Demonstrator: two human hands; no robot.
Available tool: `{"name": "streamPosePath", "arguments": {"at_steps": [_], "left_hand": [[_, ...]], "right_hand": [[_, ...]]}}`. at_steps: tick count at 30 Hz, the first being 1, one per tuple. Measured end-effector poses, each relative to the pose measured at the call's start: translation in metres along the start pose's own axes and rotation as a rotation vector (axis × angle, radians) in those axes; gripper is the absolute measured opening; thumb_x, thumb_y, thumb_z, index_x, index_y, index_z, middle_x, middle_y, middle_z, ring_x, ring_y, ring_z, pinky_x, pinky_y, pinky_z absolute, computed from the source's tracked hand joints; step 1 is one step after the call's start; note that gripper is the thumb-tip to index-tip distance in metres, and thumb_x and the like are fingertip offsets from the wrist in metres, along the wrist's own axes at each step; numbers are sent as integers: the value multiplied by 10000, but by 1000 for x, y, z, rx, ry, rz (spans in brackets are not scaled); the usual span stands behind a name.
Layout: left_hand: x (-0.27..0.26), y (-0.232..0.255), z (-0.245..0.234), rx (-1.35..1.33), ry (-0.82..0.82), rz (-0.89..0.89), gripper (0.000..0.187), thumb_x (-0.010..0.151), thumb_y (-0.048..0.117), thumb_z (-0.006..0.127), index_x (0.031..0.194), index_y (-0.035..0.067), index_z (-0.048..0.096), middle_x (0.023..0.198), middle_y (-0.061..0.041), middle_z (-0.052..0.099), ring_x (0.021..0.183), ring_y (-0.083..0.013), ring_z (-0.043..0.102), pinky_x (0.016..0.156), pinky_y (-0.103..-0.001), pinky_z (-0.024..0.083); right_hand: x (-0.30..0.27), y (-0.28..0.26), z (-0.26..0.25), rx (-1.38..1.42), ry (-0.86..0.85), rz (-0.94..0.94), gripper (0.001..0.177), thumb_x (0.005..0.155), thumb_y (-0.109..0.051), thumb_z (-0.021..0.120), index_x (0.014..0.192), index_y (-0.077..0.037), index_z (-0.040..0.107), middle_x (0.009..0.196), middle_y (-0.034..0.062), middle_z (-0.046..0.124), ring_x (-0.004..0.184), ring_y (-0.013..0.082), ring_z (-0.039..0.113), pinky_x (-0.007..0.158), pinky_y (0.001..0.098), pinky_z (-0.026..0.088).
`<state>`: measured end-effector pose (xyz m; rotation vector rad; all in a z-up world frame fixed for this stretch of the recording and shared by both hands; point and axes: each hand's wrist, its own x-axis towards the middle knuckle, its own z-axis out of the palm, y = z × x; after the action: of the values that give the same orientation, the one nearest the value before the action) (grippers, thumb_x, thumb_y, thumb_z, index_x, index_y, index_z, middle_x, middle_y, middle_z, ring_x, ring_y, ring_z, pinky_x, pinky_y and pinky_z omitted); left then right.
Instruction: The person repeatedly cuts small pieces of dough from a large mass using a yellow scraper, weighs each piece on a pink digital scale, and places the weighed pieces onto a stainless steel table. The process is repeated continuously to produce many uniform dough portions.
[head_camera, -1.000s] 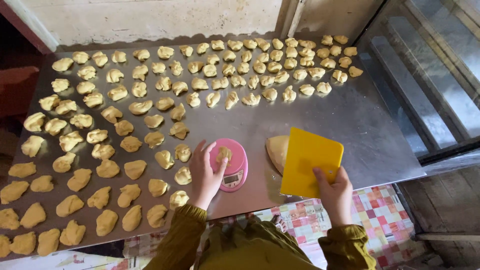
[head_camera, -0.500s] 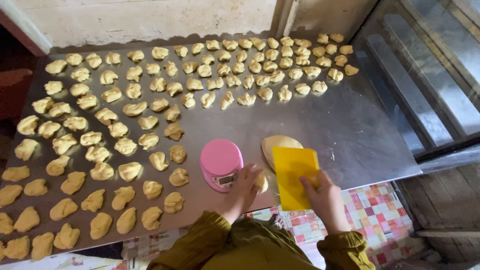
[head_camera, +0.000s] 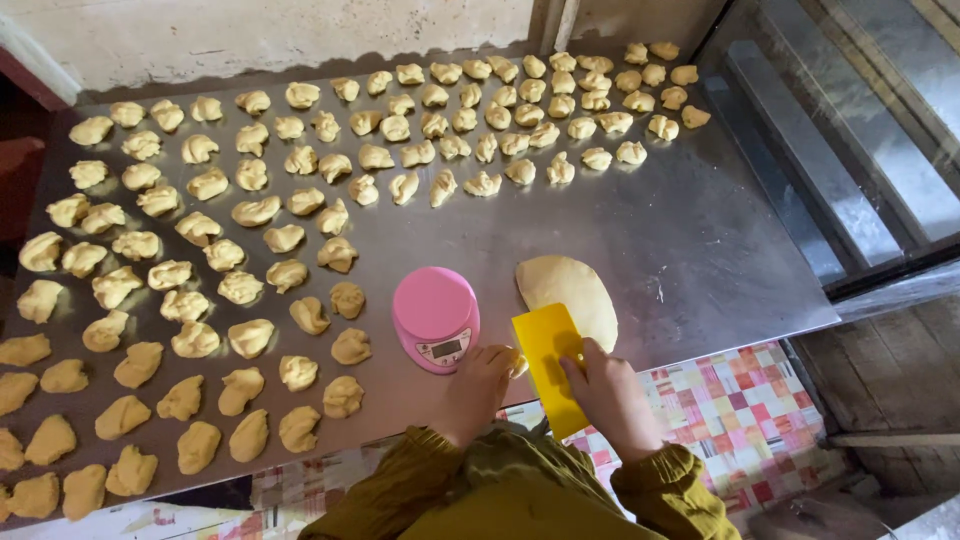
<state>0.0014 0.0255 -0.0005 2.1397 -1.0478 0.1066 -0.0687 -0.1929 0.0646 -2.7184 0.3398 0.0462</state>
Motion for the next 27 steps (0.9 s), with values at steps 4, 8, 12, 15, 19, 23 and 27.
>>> {"name": "streamPosePath", "arguments": {"at_steps": [4,8,12,15,19,23,27], "left_hand": [[-4,0,2,-56,42,-15,282,874,-74,611,1114,75,609,1122,-100,659,1019,-307,587,900,-428,459],[-6,-1,8,-143,177,-93,317,912,12,655,1224,69,652,1079,-155,672,978,-362,652,874,-434,519],[21,21,-55,-38,574,-257,368,989,98,662,1341,26,582,1063,-213,698,969,-391,712,891,-463,568],[22,-40,-71,184,633,-317,569,909,160,748,1444,173,555,1251,-102,689,1087,-315,679,996,-453,513],[11,-102,-59,527,374,-327,403,880,449,710,1263,340,646,1300,60,619,1309,-299,492,1123,-664,179],[2,-66,-84,227,281,-331,1210,682,951,575,1604,233,262,1666,-324,70,1469,-623,102,1094,-830,67],[4,-61,-107,-52,308,-420,1388,642,987,518,1679,202,32,1668,-334,-135,1510,-565,-86,1137,-738,-72]], "right_hand": [[3,-16,9,-30,-69,80,353,993,-450,560,927,-109,500,751,206,697,710,470,662,609,560,459],[15,-28,33,-319,-2,62,255,1000,-449,521,988,-194,530,711,82,711,673,337,735,581,462,562],[41,-22,56,-353,131,-67,270,946,-486,559,922,-218,541,645,50,694,636,293,760,550,430,610],[46,-19,40,-240,106,-93,256,952,-468,572,931,-214,549,609,97,689,659,340,763,577,468,610],[41,-16,18,-157,109,-67,281,945,-473,585,955,-193,565,631,138,708,696,367,766,615,507,604],[16,-4,-2,-97,158,16,375,956,-505,599,1017,-136,627,640,189,712,716,408,755,652,535,587],[11,0,-17,57,178,122,428,929,-538,638,1000,-116,658,684,238,719,775,463,736,682,574,567]]}}
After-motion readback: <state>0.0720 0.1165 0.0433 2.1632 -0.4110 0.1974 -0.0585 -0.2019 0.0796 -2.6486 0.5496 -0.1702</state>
